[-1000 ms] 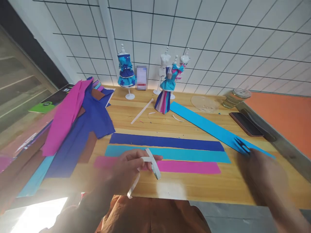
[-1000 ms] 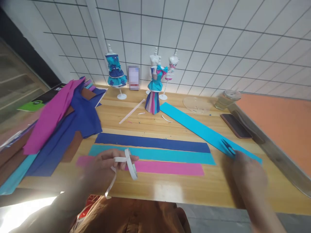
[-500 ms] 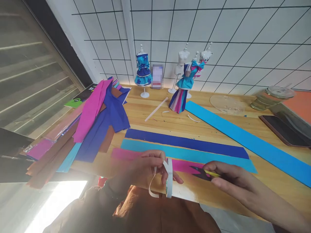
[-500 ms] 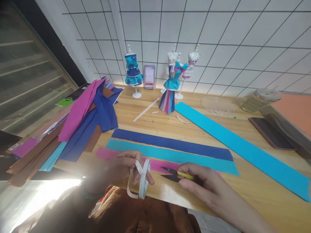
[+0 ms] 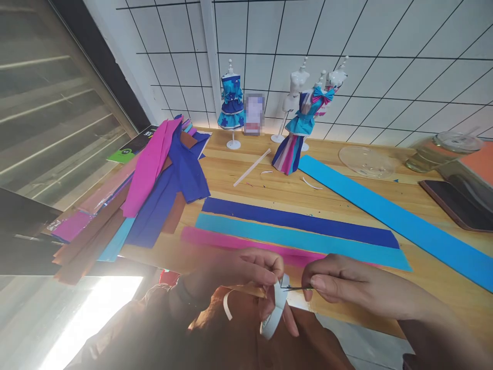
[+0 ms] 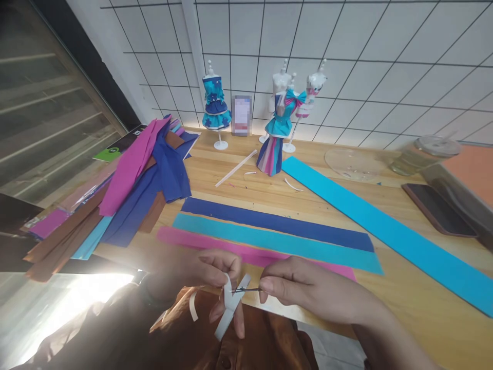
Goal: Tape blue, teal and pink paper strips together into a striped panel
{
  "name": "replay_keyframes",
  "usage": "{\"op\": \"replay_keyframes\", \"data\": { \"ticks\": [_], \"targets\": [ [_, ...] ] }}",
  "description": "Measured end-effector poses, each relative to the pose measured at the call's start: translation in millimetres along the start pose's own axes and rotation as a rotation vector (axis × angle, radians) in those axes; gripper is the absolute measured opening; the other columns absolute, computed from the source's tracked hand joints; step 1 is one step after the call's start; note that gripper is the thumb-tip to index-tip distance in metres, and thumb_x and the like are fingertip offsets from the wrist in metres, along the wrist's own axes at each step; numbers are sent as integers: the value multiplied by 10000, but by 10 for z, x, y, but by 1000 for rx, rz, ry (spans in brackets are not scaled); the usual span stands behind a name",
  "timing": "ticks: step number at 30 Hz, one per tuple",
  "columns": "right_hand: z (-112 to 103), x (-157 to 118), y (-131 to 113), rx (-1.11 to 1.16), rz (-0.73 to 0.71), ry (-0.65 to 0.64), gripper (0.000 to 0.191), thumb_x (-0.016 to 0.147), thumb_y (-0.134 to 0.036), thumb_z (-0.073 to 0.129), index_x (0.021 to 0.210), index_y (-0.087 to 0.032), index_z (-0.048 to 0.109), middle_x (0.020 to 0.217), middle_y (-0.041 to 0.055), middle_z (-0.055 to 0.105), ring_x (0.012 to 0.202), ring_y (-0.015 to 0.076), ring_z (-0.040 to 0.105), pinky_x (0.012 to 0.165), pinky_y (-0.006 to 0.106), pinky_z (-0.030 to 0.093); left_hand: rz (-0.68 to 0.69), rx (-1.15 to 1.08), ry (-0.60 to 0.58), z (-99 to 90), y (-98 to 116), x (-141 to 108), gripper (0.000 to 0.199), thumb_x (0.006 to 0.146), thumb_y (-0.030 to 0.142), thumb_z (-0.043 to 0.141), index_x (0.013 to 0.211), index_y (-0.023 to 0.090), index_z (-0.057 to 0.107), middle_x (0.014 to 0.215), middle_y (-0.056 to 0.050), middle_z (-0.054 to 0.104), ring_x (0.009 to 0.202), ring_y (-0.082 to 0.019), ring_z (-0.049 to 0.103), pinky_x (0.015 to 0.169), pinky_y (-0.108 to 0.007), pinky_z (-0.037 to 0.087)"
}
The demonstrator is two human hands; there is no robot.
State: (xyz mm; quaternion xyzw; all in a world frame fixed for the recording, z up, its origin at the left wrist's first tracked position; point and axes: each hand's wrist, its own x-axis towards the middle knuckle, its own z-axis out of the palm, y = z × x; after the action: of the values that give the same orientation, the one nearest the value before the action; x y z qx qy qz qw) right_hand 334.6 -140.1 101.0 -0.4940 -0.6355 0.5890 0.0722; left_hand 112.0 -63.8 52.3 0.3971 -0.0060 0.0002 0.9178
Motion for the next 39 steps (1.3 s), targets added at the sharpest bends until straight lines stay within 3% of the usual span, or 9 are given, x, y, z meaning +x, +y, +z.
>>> {"op": "replay_keyframes", "data": {
  "ticks": [6, 16, 22, 28, 32, 39],
  "targets": [
    [38, 88, 43, 142, -46, -56, 459, 890, -570, 404, 688, -166, 485, 655, -16, 421, 614, 98, 382, 603, 237, 345, -35, 55, 4, 88, 51, 7, 204, 824, 340, 561, 793, 182, 437, 603, -19, 635, 587, -202, 629, 648, -347, 450],
    [94, 170, 185, 296, -88, -117, 438, 883, -559, 441, 687, -167, 451, 605, -41, 337, 549, 79, 299, 527, 222, 269, -55, 41, 2, 25, -56, 33, 252, 806, 411, 567, 851, 186, 463, 607, -15, 631, 595, -209, 626, 631, -328, 427],
    [116, 184, 203, 321, -84, -95, 462, 871, -567, 462, 639, -170, 416, 596, -44, 336, 552, 76, 300, 530, 228, 256, -146, 76, 141, 65, -26, 33, 372, 739, 522, 631, 839, 198, 478, 584, 16, 587, 550, -181, 591, 555, -284, 380],
    [114, 164, 183, 297, -47, -83, 460, 863, -580, 463, 669, -163, 452, 615, -38, 353, 565, 81, 301, 542, 231, 260, -69, 167, 158, -20, -140, 26, 397, 749, 537, 635, 896, 201, 481, 560, 54, 531, 496, -113, 533, 523, -226, 348],
    [97, 136, 181, 278, -59, -108, 450, 877, -560, 456, 697, -154, 525, 614, -37, 350, 566, 84, 299, 538, 232, 249, -44, 207, 247, -25, -193, 63, 365, 777, 513, 616, 895, 196, 477, 571, 59, 519, 460, -77, 469, 504, -208, 365],
    [104, 94, 149, 249, 23, -94, 443, 881, -562, 444, 856, -164, 637, 687, -10, 413, 621, 102, 351, 561, 236, 271, -4, 210, 276, 21, -202, 157, 340, 832, 501, 546, 921, 195, 429, 525, 35, 569, 362, -62, 393, 396, -176, 251]
  ]
}}
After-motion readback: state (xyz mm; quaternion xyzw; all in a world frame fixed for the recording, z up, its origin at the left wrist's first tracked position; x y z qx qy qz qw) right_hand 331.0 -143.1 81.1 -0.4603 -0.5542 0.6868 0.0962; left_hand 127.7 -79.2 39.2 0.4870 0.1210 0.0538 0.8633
